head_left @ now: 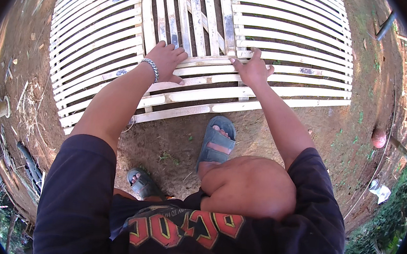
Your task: The person uses a knife to shave and shape thin bamboo strips. They then insert these strips into a large, partially completed bamboo lattice structure on the ground, weaving them into the existing frame to continue the construction.
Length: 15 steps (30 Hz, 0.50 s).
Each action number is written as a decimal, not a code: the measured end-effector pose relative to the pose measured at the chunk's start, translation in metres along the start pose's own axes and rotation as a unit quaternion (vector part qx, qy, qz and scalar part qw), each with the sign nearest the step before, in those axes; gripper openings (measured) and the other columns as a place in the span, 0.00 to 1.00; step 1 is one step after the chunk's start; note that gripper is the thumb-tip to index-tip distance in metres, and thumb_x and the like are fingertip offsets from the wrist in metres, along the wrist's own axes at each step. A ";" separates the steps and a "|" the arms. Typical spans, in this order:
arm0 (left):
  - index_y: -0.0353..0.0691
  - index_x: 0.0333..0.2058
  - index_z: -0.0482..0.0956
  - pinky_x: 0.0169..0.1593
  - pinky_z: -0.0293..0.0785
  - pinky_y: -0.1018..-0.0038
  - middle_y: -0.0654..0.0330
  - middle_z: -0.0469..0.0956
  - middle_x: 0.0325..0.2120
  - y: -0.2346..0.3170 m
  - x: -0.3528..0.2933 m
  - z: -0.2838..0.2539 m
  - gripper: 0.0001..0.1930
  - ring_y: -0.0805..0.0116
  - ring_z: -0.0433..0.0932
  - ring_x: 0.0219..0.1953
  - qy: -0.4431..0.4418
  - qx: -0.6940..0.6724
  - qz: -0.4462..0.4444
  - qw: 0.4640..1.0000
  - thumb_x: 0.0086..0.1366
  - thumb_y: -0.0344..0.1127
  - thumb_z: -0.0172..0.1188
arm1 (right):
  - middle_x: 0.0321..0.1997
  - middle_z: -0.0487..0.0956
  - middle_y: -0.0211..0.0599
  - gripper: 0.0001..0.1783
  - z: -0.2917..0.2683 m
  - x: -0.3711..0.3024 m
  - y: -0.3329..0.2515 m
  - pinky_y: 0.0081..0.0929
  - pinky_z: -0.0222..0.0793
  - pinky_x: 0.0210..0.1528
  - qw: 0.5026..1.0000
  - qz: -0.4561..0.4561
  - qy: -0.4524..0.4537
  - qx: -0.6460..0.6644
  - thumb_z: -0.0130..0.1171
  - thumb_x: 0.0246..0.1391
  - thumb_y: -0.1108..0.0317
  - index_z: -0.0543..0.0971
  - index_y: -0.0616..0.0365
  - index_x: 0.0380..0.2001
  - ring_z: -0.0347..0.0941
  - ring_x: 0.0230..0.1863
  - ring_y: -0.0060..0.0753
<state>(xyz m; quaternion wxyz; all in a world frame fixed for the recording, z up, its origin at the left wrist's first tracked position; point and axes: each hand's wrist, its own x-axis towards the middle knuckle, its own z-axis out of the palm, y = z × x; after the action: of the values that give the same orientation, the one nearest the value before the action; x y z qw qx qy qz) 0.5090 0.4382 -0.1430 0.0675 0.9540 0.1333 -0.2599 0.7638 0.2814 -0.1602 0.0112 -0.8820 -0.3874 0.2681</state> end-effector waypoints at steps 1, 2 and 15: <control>0.45 0.58 0.71 0.57 0.63 0.64 0.63 0.75 0.54 -0.001 0.001 -0.001 0.45 0.63 0.74 0.54 -0.004 0.004 0.001 1.000 0.53 0.75 0.63 | 0.43 0.83 0.54 0.50 -0.001 0.001 0.001 0.70 0.34 0.72 1.000 -0.002 0.011 0.002 0.62 0.56 0.34 0.61 0.62 0.67 0.77 0.56 0.53; 0.45 0.58 0.72 0.57 0.63 0.64 0.63 0.75 0.53 -0.001 0.002 -0.002 0.45 0.63 0.74 0.54 -0.001 0.007 0.004 1.000 0.53 0.76 0.63 | 0.42 0.83 0.54 0.50 0.002 0.000 0.004 0.69 0.34 0.72 1.000 -0.002 0.019 0.006 0.62 0.56 0.34 0.62 0.62 0.67 0.77 0.56 0.52; 0.46 0.57 0.74 0.58 0.64 0.63 0.62 0.74 0.55 0.001 0.002 -0.003 0.45 0.61 0.72 0.56 -0.001 -0.020 -0.012 1.000 0.51 0.74 0.66 | 0.48 0.81 0.53 0.50 0.008 0.000 0.010 0.67 0.35 0.72 0.999 -0.003 0.041 0.029 0.65 0.53 0.33 0.65 0.58 0.67 0.75 0.59 0.48</control>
<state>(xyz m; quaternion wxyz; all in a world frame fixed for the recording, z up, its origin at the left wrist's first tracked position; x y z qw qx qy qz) 0.5126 0.4387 -0.1412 0.0837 0.9505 0.1500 -0.2591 0.7668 0.2726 -0.1695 0.0532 -0.8905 -0.3814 0.2424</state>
